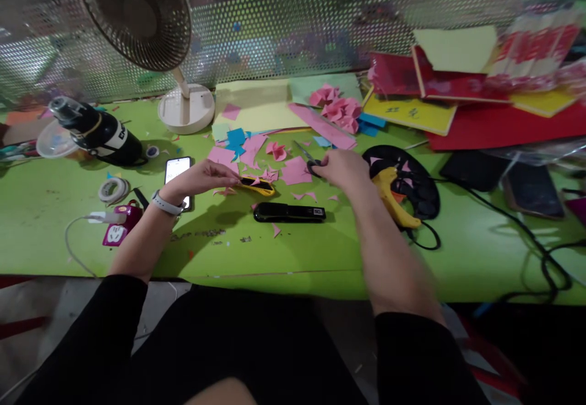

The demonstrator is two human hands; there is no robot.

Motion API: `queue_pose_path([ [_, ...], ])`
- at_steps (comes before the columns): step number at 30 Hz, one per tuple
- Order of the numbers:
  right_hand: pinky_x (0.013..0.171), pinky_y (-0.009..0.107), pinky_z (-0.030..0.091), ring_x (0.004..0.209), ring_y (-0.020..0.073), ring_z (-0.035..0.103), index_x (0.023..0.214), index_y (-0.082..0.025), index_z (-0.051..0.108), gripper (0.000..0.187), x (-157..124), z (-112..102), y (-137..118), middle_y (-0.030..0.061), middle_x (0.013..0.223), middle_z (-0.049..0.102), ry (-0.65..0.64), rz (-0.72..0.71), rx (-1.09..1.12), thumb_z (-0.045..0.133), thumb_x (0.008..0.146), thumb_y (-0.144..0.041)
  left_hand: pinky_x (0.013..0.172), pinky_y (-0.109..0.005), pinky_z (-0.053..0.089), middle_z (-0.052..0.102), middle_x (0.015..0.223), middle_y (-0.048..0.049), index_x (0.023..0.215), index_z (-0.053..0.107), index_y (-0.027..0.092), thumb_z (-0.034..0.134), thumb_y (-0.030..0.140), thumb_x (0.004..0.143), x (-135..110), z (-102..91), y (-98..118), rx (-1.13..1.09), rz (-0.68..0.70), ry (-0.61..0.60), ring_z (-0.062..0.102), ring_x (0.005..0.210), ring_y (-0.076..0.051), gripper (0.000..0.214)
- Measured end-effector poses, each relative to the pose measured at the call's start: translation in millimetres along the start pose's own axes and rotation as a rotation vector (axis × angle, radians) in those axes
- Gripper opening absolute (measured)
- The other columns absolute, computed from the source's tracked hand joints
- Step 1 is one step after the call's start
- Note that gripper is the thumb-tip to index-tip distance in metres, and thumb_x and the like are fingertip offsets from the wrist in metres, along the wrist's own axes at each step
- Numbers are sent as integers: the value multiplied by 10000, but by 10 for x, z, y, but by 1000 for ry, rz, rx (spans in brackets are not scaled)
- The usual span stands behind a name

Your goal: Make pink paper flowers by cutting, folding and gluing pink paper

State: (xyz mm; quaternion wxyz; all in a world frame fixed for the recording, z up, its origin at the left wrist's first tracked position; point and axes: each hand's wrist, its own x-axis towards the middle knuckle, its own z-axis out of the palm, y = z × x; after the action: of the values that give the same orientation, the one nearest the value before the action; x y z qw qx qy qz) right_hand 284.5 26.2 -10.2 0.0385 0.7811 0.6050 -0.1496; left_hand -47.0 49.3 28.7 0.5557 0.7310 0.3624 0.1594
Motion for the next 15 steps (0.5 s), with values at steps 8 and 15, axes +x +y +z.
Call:
queue_pose_path([
  [8, 703, 370, 466, 806, 264, 649, 837, -224, 683, 275, -271, -135, -59, 92, 842, 711, 188, -202, 462, 689, 831, -500, 969, -323, 497, 772, 1058, -87, 889, 796, 192, 772, 398, 793, 23, 184, 85, -484, 60, 237, 688, 1070, -184, 229],
  [15, 799, 377, 569, 913, 226, 688, 1035, -227, 648, 463, -758, -138, -825, 85, 1031, 708, -99, -533, 1075, 772, 740, -561, 985, -296, 483, 748, 1151, -53, 896, 777, 218, 770, 385, 805, 76, 488, 43, -885, 62, 368, 629, 1210, -187, 191],
])
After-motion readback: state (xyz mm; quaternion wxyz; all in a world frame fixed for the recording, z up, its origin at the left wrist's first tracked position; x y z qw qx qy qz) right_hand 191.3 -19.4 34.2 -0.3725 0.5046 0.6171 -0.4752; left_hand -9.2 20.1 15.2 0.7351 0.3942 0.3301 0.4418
